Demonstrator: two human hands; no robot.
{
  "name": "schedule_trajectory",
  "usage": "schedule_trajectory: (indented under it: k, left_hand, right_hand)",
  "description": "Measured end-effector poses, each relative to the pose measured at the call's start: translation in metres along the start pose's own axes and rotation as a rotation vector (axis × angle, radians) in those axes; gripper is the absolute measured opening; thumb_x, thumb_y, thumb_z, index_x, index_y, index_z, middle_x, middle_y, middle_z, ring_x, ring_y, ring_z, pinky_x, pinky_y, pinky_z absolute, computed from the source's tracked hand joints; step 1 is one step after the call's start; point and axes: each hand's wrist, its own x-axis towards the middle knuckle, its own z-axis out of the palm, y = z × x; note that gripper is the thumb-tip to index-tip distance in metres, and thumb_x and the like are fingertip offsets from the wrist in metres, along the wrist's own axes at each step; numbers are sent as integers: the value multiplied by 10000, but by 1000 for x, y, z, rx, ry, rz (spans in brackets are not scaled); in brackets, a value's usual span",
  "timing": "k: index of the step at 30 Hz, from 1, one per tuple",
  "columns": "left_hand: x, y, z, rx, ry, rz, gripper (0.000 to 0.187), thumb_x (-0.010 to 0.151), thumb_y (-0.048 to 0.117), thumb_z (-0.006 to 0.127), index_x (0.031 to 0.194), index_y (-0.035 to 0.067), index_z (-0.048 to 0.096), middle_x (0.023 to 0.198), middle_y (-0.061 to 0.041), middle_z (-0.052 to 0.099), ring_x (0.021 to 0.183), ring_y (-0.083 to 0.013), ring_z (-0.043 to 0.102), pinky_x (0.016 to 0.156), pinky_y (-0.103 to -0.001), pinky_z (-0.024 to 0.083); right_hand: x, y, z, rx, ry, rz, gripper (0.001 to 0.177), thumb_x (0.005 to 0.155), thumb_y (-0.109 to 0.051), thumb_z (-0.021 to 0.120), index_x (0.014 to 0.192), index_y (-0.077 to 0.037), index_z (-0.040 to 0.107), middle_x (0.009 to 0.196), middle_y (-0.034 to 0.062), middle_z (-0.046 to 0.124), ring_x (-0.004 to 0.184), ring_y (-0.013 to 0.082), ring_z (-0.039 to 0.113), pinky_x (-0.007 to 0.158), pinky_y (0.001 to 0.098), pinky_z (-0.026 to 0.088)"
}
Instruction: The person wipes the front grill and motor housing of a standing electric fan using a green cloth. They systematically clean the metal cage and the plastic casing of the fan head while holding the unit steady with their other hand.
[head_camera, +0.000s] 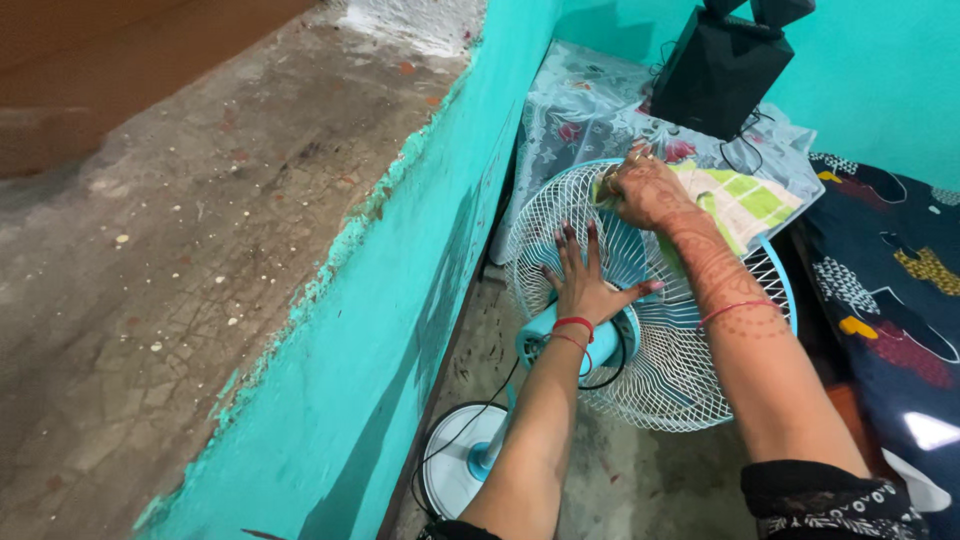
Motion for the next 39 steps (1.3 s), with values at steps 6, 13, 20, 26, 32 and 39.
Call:
schedule_trajectory:
  k: [6, 13, 20, 26, 32, 39]
  left_hand:
    - [-5, 1, -6, -77, 27, 23, 1487, 606, 946, 600, 1698, 147, -17, 1737, -299, -67, 1628, -429, -85, 1179, -763, 76]
    - [-1, 0, -1, 48, 38, 9, 1478, 661, 953, 606, 1720, 128, -13, 1749, -278, -97, 1599, -476, -148, 1111, -813, -38]
    - [4, -1, -5, 67, 5, -50, 1411, 651, 856, 697, 1694, 213, -4, 1745, -231, -105, 1587, -442, -184, 1068, -841, -114]
    - [0, 1, -3, 105, 78, -12, 1389, 671, 853, 701, 1700, 190, 44, 1729, -270, -74, 1583, -445, -163, 1039, -863, -100]
    - [-2, 4, -6, 95, 76, -15, 1375, 652, 859, 693, 1684, 171, 99, 1718, -280, -41, 1586, -450, -140, 1030, -882, -80]
    - [2, 3, 0, 103, 55, -23, 1357, 644, 851, 696, 1669, 161, 136, 1722, -253, -17, 1581, -438, -132, 1024, -887, -74]
  right_hand:
    - [18, 17, -25, 466, -204, 67, 395, 730, -76, 642, 1090, -155, 783, 1042, 153, 764, 1024, 327, 736, 971, 426, 550]
    - [56, 4, -20, 332, 171, 280, 499, 892, -175, 634, 1390, -151, 671, 1238, 253, 678, 1107, 429, 657, 1005, 493, 489]
    - [85, 4, 42, 38, -189, 310, 439, 825, -318, 624, 1217, -170, 757, 1285, 202, 687, 1200, 400, 645, 1111, 603, 389]
    - [83, 11, 52, 137, -221, 255, 424, 816, -282, 644, 1191, -137, 777, 1229, 238, 714, 1187, 390, 668, 1089, 497, 468]
    - [84, 5, 45, 187, -160, 229, 394, 792, -257, 684, 1142, -99, 773, 1183, 230, 717, 1166, 393, 655, 1032, 468, 484]
    - [72, -8, 49, 227, -124, 195, 367, 818, -199, 656, 1150, -104, 781, 1190, 226, 717, 1164, 386, 665, 1059, 452, 486]
